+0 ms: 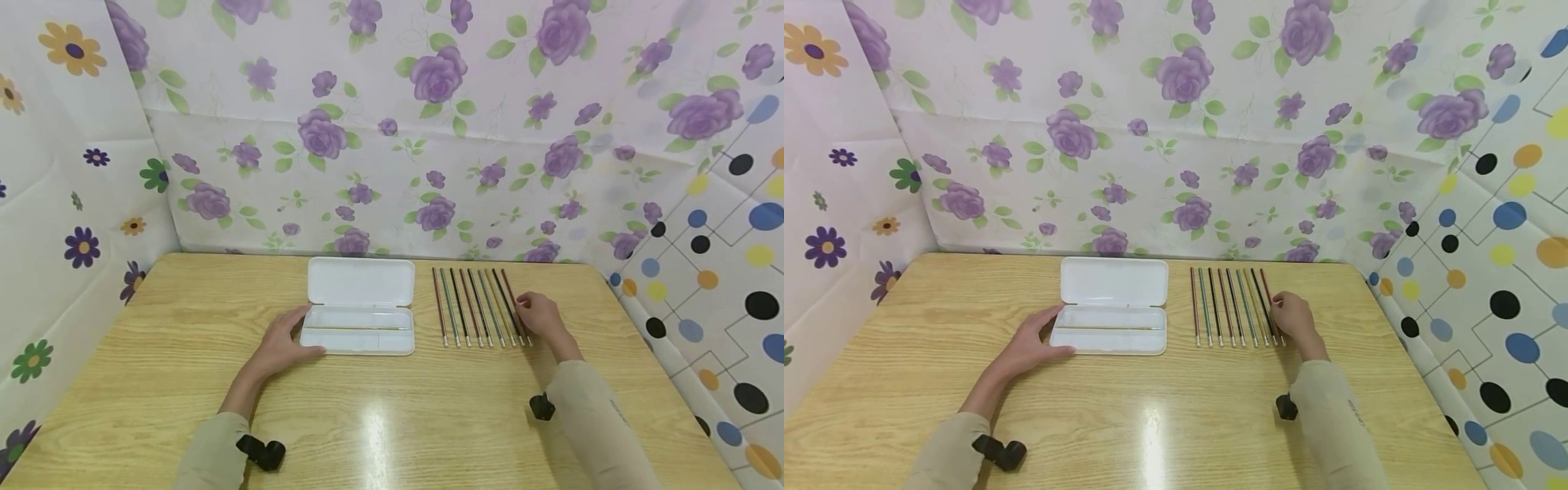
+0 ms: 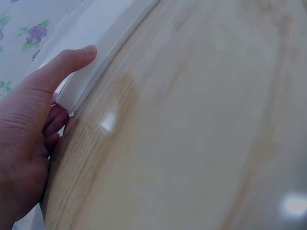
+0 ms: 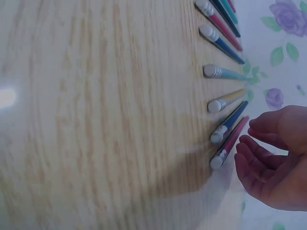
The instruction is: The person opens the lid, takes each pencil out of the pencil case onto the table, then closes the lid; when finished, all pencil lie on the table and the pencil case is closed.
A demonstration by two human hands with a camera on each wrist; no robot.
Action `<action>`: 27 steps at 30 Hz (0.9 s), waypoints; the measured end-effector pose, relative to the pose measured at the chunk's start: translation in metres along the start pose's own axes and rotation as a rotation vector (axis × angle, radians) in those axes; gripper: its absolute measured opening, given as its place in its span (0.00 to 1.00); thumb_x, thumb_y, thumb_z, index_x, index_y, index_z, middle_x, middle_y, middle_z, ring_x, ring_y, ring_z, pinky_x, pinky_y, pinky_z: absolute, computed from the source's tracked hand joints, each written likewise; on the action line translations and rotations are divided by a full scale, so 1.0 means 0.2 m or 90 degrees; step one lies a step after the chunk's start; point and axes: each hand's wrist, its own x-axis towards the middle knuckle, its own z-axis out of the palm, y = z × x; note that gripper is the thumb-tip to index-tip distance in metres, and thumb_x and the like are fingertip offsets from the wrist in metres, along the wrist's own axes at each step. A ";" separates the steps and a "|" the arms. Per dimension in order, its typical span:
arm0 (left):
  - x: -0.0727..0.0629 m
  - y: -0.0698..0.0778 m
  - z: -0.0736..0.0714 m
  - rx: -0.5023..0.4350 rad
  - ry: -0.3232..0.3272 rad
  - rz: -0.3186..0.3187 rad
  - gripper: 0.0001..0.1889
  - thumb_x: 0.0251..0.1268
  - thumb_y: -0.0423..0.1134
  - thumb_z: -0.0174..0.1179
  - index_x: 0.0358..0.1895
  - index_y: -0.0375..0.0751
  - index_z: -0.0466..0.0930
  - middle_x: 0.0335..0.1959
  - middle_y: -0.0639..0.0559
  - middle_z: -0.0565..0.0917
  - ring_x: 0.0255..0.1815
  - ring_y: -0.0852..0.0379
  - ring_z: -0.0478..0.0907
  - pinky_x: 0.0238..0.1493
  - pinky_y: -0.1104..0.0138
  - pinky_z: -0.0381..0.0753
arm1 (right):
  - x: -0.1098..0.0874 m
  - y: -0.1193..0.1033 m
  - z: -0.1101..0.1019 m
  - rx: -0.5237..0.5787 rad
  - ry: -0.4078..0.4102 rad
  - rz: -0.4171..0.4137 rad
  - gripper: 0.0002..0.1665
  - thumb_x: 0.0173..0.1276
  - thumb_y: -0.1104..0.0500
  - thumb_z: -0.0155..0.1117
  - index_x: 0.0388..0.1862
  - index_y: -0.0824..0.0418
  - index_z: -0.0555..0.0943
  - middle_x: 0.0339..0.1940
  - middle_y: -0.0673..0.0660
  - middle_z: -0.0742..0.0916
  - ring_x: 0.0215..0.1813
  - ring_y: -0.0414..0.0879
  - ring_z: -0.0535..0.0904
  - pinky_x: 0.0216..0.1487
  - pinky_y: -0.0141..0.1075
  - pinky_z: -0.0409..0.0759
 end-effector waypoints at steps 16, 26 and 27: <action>0.00 0.00 0.00 0.012 -0.005 -0.017 0.49 0.47 0.50 0.76 0.72 0.35 0.61 0.70 0.35 0.64 0.67 0.35 0.58 0.64 0.41 0.57 | -0.01 -0.39 0.08 -0.004 0.017 -0.182 0.15 0.71 0.67 0.55 0.52 0.76 0.78 0.40 0.66 0.85 0.40 0.56 0.81 0.40 0.47 0.80; 0.00 -0.01 0.00 0.017 -0.006 -0.025 0.50 0.47 0.50 0.76 0.72 0.35 0.61 0.70 0.35 0.64 0.67 0.36 0.58 0.64 0.41 0.56 | -0.04 -0.65 0.29 0.013 -0.057 -0.313 0.12 0.69 0.67 0.59 0.48 0.71 0.82 0.41 0.61 0.86 0.42 0.51 0.82 0.44 0.42 0.81; 0.00 -0.01 0.00 0.017 -0.006 -0.024 0.50 0.47 0.50 0.76 0.72 0.35 0.61 0.70 0.35 0.64 0.67 0.36 0.58 0.64 0.41 0.56 | -0.04 -0.67 0.32 0.023 -0.060 -0.325 0.11 0.69 0.68 0.59 0.47 0.71 0.82 0.40 0.60 0.86 0.41 0.50 0.81 0.44 0.41 0.81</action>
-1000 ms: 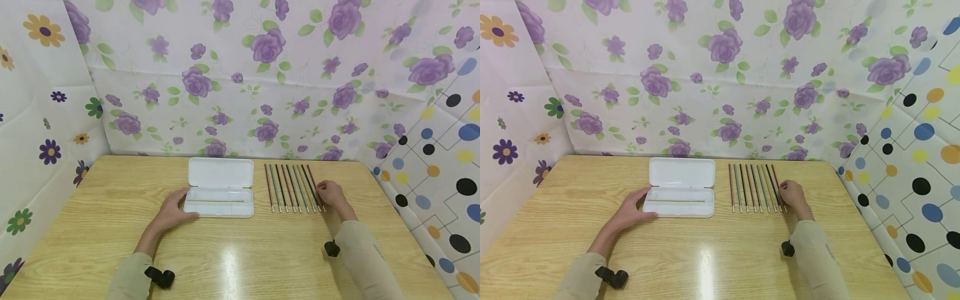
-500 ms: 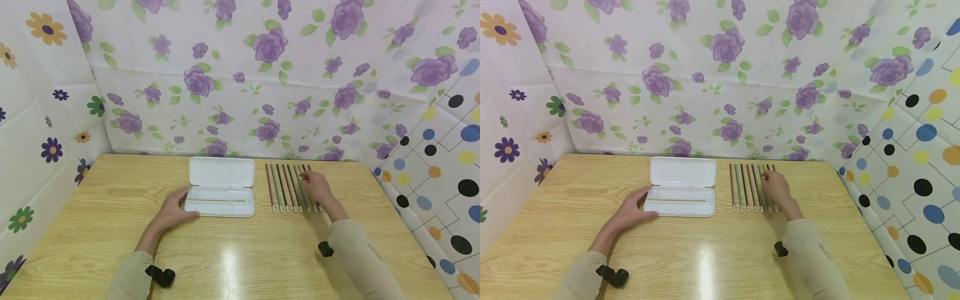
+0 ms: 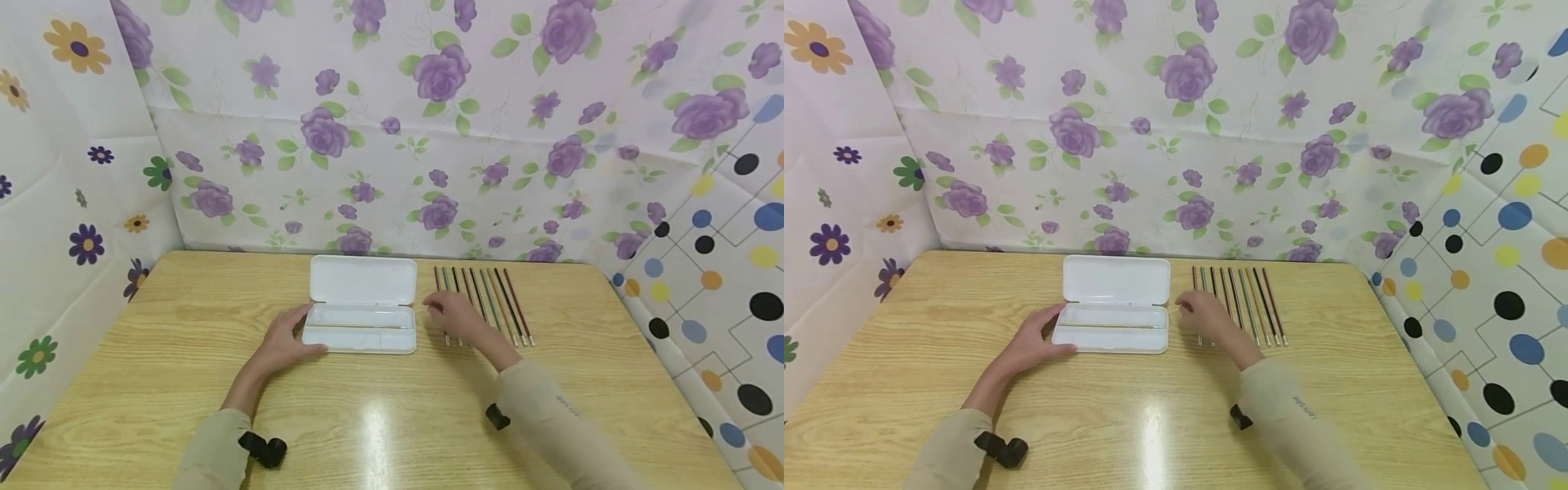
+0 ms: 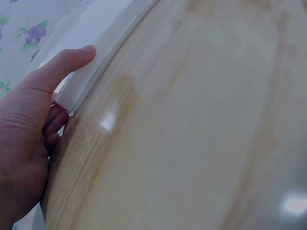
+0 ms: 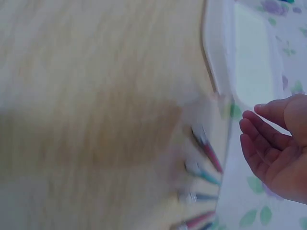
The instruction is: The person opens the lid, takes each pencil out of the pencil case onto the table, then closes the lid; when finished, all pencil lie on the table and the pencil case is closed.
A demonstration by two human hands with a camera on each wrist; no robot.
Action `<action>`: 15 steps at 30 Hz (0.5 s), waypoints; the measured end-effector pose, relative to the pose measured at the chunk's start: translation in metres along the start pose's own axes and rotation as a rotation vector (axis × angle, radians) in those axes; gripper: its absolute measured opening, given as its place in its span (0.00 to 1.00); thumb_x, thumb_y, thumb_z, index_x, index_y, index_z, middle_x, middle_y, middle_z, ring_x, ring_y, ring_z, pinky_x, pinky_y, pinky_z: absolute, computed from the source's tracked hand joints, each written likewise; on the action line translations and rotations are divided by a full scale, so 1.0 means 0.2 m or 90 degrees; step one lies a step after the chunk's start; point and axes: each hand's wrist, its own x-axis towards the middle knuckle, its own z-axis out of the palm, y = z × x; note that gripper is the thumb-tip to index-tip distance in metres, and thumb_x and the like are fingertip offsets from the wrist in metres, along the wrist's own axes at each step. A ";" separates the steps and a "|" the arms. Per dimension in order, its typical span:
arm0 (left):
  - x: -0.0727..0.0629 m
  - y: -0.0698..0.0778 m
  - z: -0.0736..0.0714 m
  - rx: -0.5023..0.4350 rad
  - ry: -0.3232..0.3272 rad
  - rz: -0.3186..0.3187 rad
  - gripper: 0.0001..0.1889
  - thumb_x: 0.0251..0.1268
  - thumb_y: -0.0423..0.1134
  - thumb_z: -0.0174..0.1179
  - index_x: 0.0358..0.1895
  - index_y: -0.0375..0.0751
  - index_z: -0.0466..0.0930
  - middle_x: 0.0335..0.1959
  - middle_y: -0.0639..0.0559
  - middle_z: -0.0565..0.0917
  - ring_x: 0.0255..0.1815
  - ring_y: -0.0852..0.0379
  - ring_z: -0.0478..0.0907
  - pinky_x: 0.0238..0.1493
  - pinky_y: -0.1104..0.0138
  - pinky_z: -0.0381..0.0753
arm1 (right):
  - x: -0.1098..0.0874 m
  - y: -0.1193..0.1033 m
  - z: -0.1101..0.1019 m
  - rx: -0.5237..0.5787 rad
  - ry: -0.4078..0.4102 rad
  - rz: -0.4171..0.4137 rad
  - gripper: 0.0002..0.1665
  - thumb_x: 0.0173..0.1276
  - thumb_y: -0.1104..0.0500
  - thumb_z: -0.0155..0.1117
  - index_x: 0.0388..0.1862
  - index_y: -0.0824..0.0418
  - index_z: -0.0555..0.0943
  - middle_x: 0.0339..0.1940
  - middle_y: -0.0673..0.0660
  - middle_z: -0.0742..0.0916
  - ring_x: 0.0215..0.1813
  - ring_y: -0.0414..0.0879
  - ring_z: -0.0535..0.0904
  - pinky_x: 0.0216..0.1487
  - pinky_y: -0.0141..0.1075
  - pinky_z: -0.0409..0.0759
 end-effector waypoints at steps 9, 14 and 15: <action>0.00 0.01 0.00 -0.004 0.001 0.003 0.49 0.47 0.50 0.76 0.72 0.35 0.62 0.70 0.35 0.64 0.67 0.35 0.58 0.64 0.41 0.57 | 0.08 -0.15 0.19 0.032 0.002 -0.075 0.10 0.68 0.70 0.60 0.45 0.70 0.84 0.41 0.60 0.87 0.43 0.49 0.83 0.44 0.35 0.81; 0.00 0.01 0.00 -0.003 0.002 0.008 0.49 0.47 0.49 0.76 0.72 0.35 0.62 0.69 0.35 0.65 0.66 0.35 0.59 0.64 0.41 0.57 | 0.13 -0.20 0.23 0.047 -0.099 -0.028 0.12 0.70 0.66 0.60 0.50 0.69 0.83 0.43 0.58 0.87 0.46 0.48 0.82 0.48 0.37 0.80; 0.00 0.01 0.00 -0.003 0.003 0.009 0.49 0.47 0.49 0.76 0.72 0.35 0.62 0.69 0.35 0.65 0.66 0.35 0.59 0.64 0.41 0.57 | 0.14 -0.21 0.23 0.046 -0.113 -0.021 0.12 0.70 0.66 0.60 0.50 0.68 0.83 0.42 0.58 0.87 0.46 0.48 0.82 0.48 0.37 0.79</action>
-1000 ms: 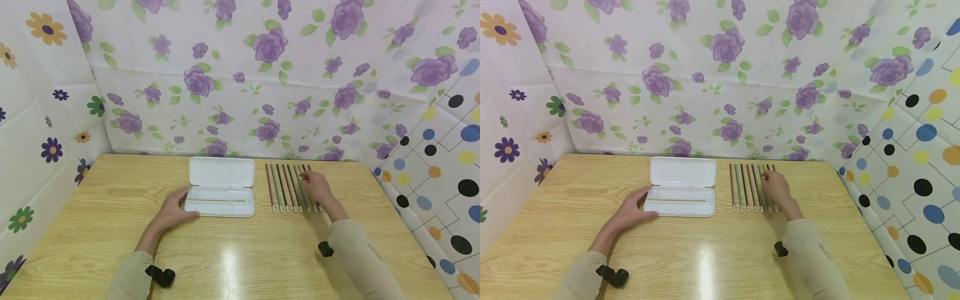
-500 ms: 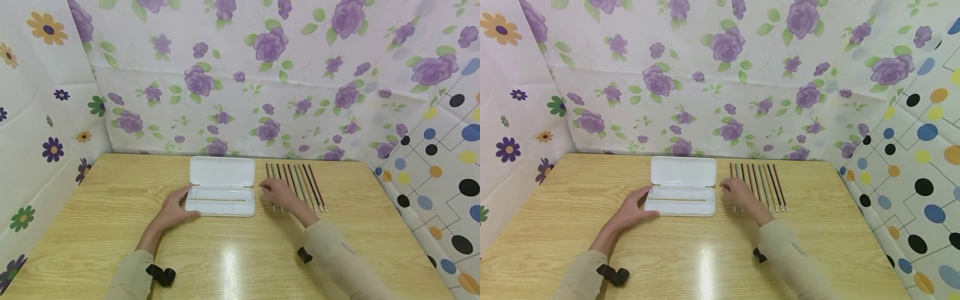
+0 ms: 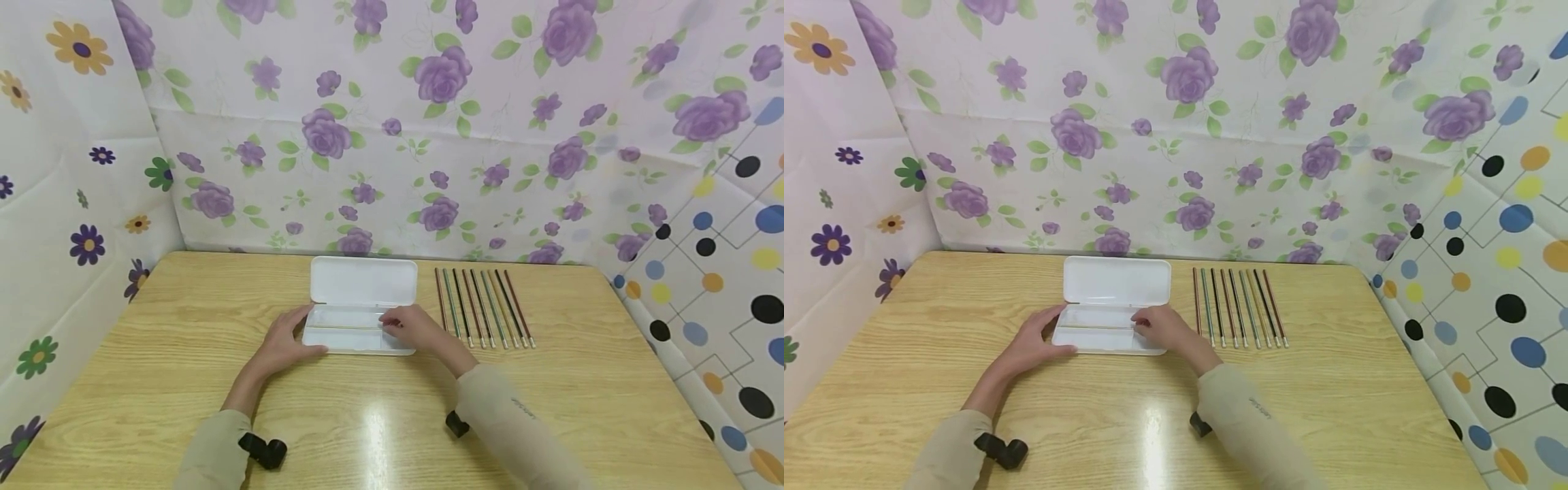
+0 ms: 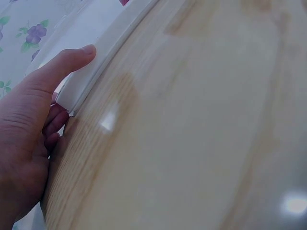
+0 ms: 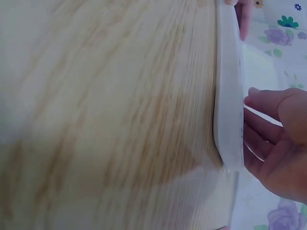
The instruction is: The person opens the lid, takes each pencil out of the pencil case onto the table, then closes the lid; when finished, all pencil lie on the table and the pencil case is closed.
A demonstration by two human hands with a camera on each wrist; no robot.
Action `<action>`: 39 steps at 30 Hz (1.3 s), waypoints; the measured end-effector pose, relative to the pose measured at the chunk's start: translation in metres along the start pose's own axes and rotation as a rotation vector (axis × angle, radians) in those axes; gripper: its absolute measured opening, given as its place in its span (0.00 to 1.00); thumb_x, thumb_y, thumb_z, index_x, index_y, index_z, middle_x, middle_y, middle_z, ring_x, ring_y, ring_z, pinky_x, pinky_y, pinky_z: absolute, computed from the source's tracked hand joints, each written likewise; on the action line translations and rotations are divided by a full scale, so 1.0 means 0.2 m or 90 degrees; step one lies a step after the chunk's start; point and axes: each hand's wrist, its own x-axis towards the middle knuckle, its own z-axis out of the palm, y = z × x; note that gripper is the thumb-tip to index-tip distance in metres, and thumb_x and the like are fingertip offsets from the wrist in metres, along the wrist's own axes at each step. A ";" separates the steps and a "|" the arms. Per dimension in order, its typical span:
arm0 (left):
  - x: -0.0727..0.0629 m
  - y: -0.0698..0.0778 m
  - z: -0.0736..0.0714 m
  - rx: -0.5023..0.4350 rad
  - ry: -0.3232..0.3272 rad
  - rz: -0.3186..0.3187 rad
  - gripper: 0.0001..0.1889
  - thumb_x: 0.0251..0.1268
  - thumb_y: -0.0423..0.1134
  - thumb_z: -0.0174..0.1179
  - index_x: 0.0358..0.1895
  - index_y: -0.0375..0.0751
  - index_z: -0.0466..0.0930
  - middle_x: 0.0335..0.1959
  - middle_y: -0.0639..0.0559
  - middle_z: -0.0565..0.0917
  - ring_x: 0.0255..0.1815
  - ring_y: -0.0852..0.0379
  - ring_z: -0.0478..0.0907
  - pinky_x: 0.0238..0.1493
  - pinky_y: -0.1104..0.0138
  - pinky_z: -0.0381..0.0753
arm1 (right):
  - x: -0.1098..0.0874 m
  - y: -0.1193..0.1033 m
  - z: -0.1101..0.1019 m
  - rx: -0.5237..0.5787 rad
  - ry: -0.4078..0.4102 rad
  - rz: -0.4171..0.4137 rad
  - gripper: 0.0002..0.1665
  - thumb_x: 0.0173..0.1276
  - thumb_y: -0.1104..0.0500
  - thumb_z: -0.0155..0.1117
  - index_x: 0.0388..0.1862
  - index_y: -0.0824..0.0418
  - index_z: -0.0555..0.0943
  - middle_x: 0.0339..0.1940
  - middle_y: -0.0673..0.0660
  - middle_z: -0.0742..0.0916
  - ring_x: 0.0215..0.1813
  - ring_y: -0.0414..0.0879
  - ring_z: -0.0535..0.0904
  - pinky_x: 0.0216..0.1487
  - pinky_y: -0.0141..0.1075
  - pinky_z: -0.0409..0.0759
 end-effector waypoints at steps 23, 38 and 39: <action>0.00 0.00 0.00 -0.004 0.002 0.004 0.49 0.47 0.50 0.76 0.72 0.35 0.62 0.69 0.34 0.65 0.67 0.35 0.59 0.64 0.41 0.56 | 0.10 -0.02 -0.05 -0.013 -0.137 0.026 0.09 0.68 0.70 0.60 0.43 0.64 0.85 0.38 0.54 0.86 0.42 0.45 0.79 0.45 0.34 0.78; -0.01 0.00 0.00 0.004 0.003 0.003 0.49 0.47 0.50 0.76 0.72 0.34 0.62 0.69 0.34 0.65 0.66 0.34 0.59 0.63 0.41 0.57 | 0.08 -0.03 -0.06 0.000 -0.065 0.009 0.07 0.69 0.70 0.58 0.42 0.65 0.83 0.39 0.55 0.85 0.44 0.47 0.80 0.47 0.38 0.78; -0.01 -0.01 0.00 0.004 0.002 0.002 0.49 0.47 0.50 0.76 0.72 0.33 0.62 0.69 0.34 0.64 0.66 0.34 0.59 0.63 0.40 0.57 | 0.08 -0.03 -0.06 0.001 -0.055 0.007 0.07 0.70 0.70 0.58 0.42 0.65 0.82 0.39 0.56 0.85 0.45 0.47 0.80 0.48 0.38 0.78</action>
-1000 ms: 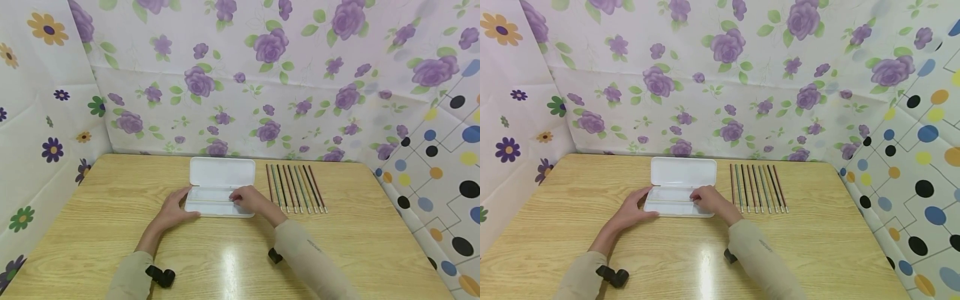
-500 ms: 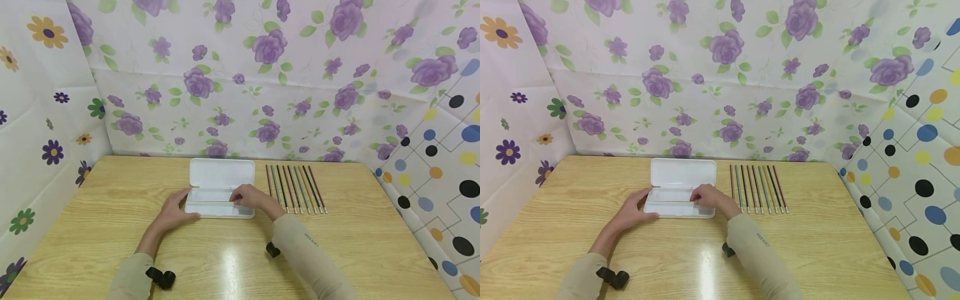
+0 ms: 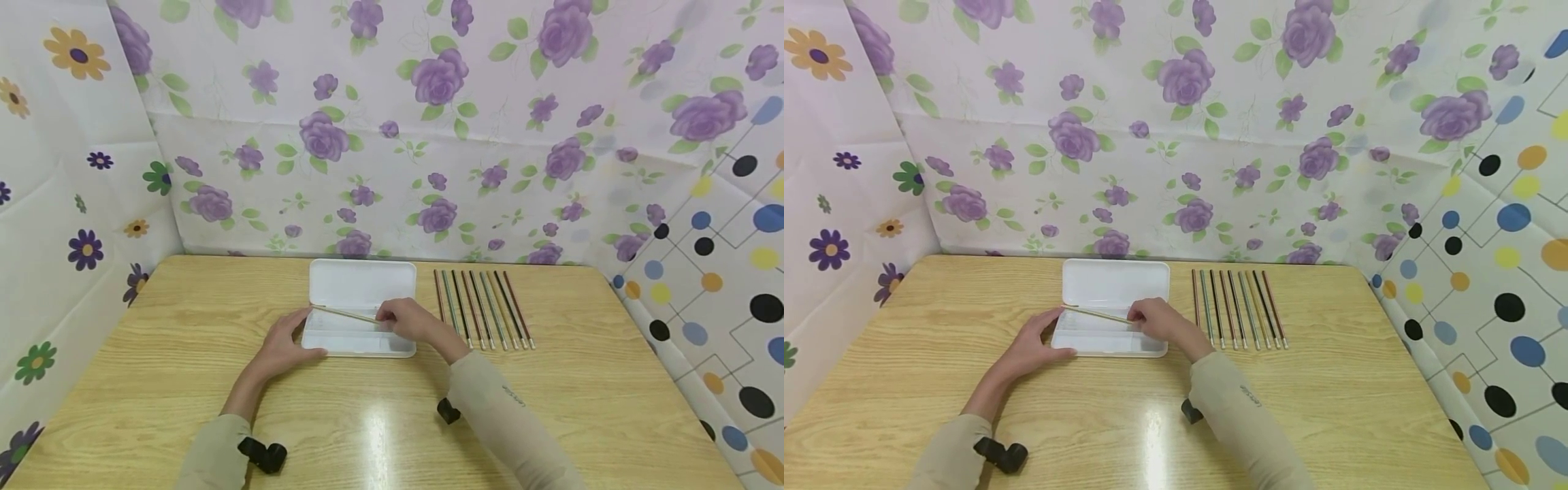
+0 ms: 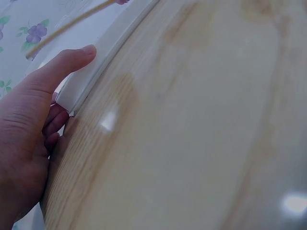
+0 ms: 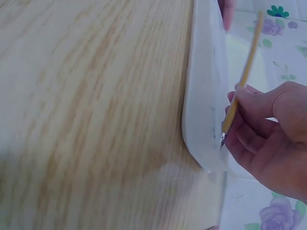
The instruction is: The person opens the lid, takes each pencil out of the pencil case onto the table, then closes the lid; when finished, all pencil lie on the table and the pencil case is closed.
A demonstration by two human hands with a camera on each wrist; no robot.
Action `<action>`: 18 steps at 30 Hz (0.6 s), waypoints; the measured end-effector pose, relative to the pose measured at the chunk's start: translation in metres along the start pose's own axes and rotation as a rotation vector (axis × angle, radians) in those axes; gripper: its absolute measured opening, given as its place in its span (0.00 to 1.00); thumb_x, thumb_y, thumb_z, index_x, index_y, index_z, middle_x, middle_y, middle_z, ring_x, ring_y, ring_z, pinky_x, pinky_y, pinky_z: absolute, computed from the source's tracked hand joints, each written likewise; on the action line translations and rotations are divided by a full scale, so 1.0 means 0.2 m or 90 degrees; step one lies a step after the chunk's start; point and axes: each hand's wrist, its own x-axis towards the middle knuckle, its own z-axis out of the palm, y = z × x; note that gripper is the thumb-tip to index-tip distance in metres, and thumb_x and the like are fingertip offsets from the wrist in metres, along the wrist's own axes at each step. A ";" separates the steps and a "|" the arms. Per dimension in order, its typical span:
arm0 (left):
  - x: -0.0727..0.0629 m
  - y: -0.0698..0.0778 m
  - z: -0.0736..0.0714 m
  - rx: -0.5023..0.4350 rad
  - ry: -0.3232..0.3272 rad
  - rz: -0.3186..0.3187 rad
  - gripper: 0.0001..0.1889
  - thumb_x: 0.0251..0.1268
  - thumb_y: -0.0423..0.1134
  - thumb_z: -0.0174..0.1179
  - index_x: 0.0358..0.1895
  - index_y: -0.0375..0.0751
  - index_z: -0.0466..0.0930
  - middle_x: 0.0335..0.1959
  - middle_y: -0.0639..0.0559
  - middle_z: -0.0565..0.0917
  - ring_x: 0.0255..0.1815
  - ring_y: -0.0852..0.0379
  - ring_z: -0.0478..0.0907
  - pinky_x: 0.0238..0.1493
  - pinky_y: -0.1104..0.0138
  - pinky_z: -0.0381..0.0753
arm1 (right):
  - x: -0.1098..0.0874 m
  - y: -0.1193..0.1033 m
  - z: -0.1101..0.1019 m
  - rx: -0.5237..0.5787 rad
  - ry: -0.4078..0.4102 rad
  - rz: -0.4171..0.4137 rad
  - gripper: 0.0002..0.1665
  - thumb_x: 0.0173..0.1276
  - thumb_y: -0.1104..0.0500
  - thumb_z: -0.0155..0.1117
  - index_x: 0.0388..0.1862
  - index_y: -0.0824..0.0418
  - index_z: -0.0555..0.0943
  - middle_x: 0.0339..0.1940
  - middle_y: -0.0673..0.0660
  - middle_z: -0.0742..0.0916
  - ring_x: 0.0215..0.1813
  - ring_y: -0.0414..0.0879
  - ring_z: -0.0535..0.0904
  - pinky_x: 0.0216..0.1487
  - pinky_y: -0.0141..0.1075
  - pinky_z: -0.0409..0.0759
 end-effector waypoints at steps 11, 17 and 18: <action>0.00 0.00 0.00 -0.002 0.000 -0.002 0.49 0.48 0.50 0.75 0.72 0.35 0.62 0.69 0.34 0.64 0.66 0.35 0.59 0.63 0.41 0.58 | -0.05 0.00 -0.09 0.055 0.134 0.016 0.06 0.69 0.67 0.60 0.43 0.67 0.80 0.34 0.53 0.83 0.38 0.44 0.79 0.37 0.32 0.79; 0.00 0.00 0.00 -0.009 -0.002 -0.002 0.49 0.48 0.49 0.75 0.72 0.34 0.61 0.69 0.34 0.64 0.67 0.35 0.59 0.64 0.41 0.58 | -0.11 0.06 -0.15 0.061 0.188 0.029 0.06 0.66 0.68 0.61 0.41 0.67 0.79 0.34 0.54 0.83 0.38 0.45 0.79 0.37 0.33 0.79; 0.00 -0.01 0.00 -0.008 -0.002 -0.002 0.49 0.48 0.50 0.75 0.72 0.34 0.61 0.70 0.34 0.64 0.67 0.35 0.59 0.64 0.41 0.58 | -0.12 0.07 -0.16 0.061 0.193 0.033 0.06 0.66 0.68 0.61 0.41 0.67 0.79 0.34 0.54 0.83 0.38 0.45 0.79 0.37 0.34 0.79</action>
